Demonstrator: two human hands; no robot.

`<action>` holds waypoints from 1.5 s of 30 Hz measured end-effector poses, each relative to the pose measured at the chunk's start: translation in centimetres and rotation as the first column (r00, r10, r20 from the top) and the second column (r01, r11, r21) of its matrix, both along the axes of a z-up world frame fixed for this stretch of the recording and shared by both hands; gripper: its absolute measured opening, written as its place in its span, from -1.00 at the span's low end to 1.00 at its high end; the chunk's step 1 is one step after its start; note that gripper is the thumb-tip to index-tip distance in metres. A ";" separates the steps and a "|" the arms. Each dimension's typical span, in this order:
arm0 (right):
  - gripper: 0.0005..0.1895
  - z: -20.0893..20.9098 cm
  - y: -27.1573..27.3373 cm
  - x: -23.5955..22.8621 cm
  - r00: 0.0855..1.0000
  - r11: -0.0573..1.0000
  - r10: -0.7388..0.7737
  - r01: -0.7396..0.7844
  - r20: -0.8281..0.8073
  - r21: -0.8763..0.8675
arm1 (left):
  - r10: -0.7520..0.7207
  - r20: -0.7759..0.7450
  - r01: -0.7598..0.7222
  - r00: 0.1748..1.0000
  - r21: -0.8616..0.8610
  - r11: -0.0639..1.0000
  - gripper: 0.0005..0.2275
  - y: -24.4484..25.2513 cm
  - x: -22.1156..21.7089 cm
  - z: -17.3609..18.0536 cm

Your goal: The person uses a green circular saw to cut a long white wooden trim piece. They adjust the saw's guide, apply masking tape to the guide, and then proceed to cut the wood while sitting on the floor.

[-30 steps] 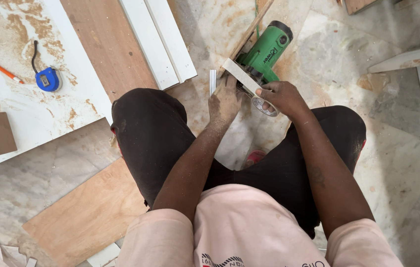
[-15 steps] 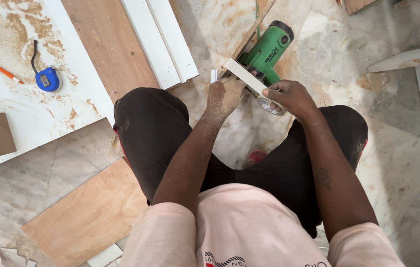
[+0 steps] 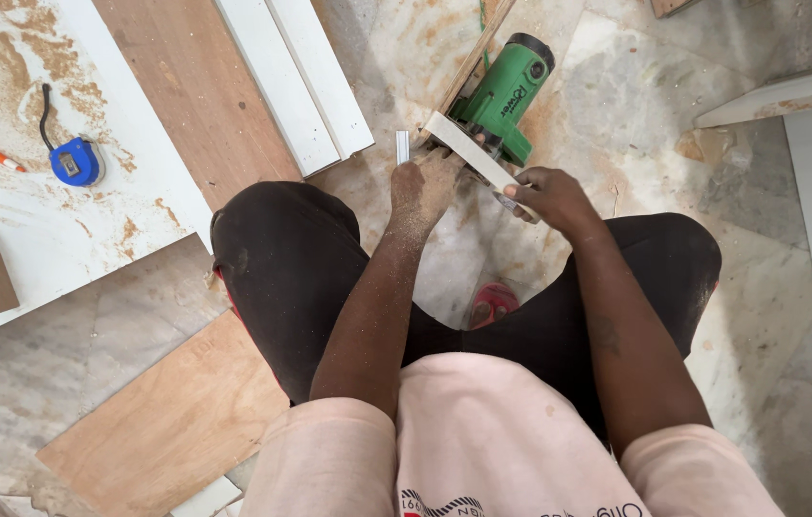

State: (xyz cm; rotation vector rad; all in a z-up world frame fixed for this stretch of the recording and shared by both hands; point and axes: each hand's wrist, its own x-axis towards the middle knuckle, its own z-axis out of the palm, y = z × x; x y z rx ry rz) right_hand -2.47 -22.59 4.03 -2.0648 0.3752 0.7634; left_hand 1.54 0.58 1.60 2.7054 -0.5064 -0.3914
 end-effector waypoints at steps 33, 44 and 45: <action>-0.73 -7.5 0.0 1.5 0.993 0.997 -0.031 0.023 0.117 0.071 | 0.193 0.014 -0.189 0.981 -0.125 0.974 -0.47 -0.2 -0.5 -2.7; -0.69 -8.3 -0.2 1.4 0.993 0.998 -0.050 0.047 0.105 0.030 | 0.434 -0.724 -0.754 0.536 -0.180 0.632 -0.42 -4.6 -4.5 0.7; -0.69 -8.5 -0.2 1.2 0.992 0.998 -0.058 0.054 0.112 0.035 | 0.424 -0.720 -0.746 0.549 -0.194 0.637 -0.43 -5.0 -4.1 0.1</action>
